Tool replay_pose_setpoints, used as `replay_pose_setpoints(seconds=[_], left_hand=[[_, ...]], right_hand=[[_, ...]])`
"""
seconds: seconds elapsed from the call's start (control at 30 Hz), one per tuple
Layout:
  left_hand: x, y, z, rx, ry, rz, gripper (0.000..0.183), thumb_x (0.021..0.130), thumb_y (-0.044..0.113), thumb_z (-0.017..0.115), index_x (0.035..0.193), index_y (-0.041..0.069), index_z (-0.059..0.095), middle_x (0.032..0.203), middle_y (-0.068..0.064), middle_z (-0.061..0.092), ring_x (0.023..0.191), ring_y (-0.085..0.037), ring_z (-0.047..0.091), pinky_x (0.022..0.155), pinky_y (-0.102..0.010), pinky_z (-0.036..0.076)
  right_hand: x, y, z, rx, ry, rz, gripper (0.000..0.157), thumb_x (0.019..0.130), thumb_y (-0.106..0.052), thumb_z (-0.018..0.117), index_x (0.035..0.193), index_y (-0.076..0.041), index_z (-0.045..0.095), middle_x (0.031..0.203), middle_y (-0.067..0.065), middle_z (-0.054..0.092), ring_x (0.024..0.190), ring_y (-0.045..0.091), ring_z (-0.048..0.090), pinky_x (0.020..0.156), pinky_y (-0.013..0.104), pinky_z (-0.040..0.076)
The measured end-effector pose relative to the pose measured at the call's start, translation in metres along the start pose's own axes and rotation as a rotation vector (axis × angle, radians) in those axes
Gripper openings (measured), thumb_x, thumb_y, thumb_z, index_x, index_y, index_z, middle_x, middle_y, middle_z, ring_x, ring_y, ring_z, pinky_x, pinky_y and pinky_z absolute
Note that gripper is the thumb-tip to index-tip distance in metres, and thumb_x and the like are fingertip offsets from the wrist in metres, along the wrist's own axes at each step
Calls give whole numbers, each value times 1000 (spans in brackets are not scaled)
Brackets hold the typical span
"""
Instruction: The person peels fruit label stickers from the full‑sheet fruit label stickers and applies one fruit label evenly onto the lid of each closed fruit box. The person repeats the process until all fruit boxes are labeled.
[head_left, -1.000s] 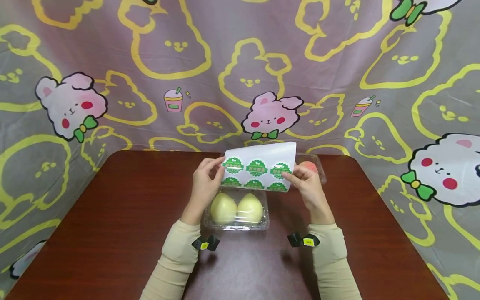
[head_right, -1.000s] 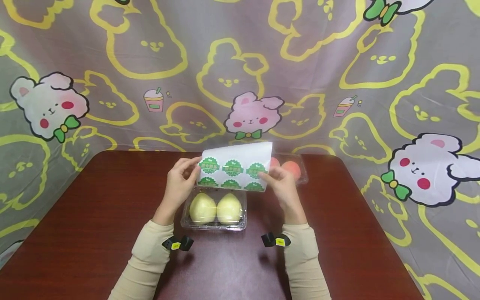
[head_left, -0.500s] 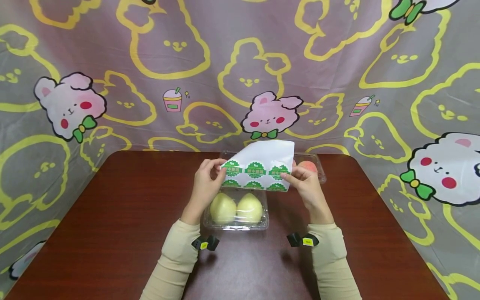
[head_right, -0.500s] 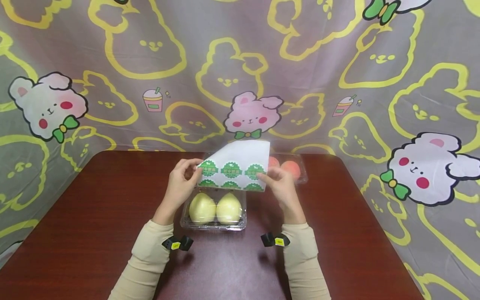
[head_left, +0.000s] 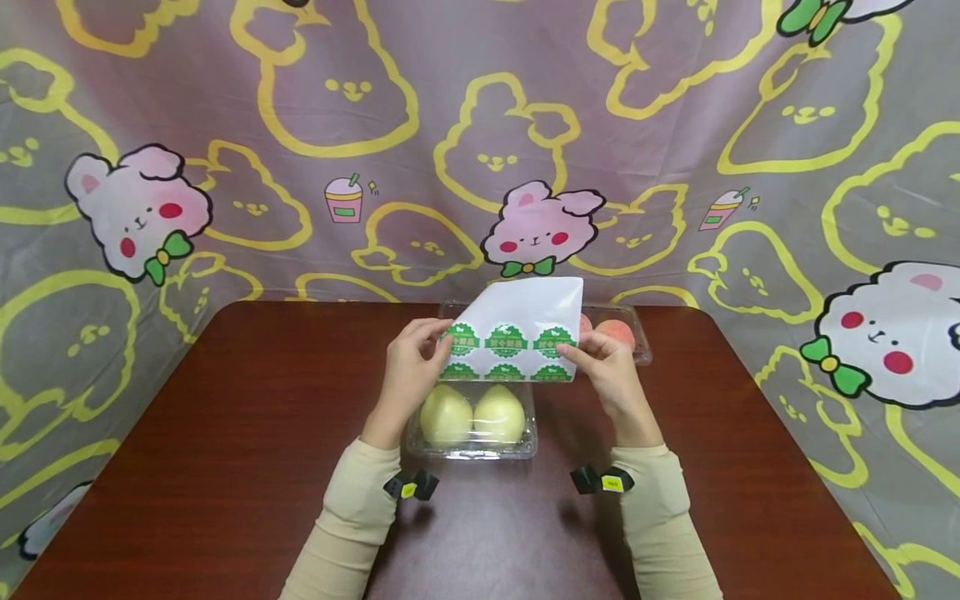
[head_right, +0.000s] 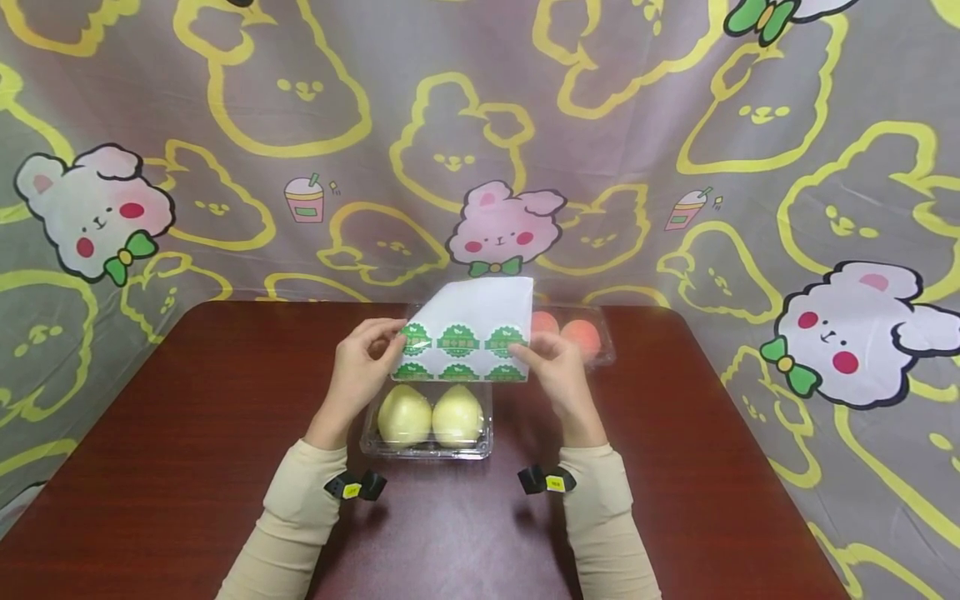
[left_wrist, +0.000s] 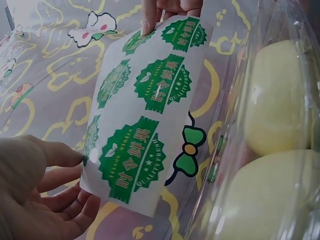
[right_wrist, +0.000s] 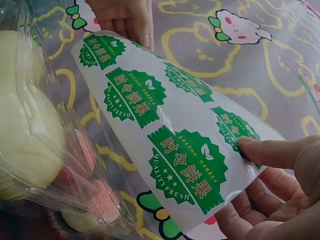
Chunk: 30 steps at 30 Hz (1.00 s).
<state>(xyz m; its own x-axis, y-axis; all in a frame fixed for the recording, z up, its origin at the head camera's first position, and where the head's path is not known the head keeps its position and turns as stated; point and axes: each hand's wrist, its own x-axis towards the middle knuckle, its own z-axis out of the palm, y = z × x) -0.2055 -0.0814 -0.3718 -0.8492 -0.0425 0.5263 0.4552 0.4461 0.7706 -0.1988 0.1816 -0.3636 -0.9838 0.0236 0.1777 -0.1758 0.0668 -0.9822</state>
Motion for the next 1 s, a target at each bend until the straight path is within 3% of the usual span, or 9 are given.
replay_pose_setpoints(seconds=[0.13,0.33,0.6,0.73,1.0], left_hand=[[0,2,-1,13,-5,2,22,87,5,68,107,-1,71,105,-16,69,77,-21,60,67,-23,49],[0,4,-2,20,-8,4,23,85,4,69,108,0,71,101,-17,70,78,-23,62,68,-39,53],[0,2,-2,29,47,34,15,87,6,69,100,0,72,90,-15,71,74,-21,65,65,-20,52],[1,1,-1,45,89,60,12,87,9,70,95,1,73,87,-13,73,71,-19,66,64,-19,52],[1,1,0,55,89,91,9,84,8,73,89,1,75,85,-12,71,69,-16,63,62,-26,53]], right_hand=[[0,0,0,-12,18,8,33,86,2,65,74,-28,67,68,-19,66,67,0,60,65,16,51],[-1,-3,1,-18,18,21,28,86,0,67,75,-25,68,68,-19,64,68,0,60,66,17,51],[-2,-3,3,-25,-3,39,17,88,-1,66,80,-16,68,69,-18,65,68,0,61,66,17,51],[-2,-3,5,-6,-25,73,5,90,-2,62,91,-6,65,71,-20,68,69,-1,64,66,16,53],[-3,-6,12,86,-32,153,28,94,-1,52,118,13,49,72,-20,69,70,-3,67,66,15,55]])
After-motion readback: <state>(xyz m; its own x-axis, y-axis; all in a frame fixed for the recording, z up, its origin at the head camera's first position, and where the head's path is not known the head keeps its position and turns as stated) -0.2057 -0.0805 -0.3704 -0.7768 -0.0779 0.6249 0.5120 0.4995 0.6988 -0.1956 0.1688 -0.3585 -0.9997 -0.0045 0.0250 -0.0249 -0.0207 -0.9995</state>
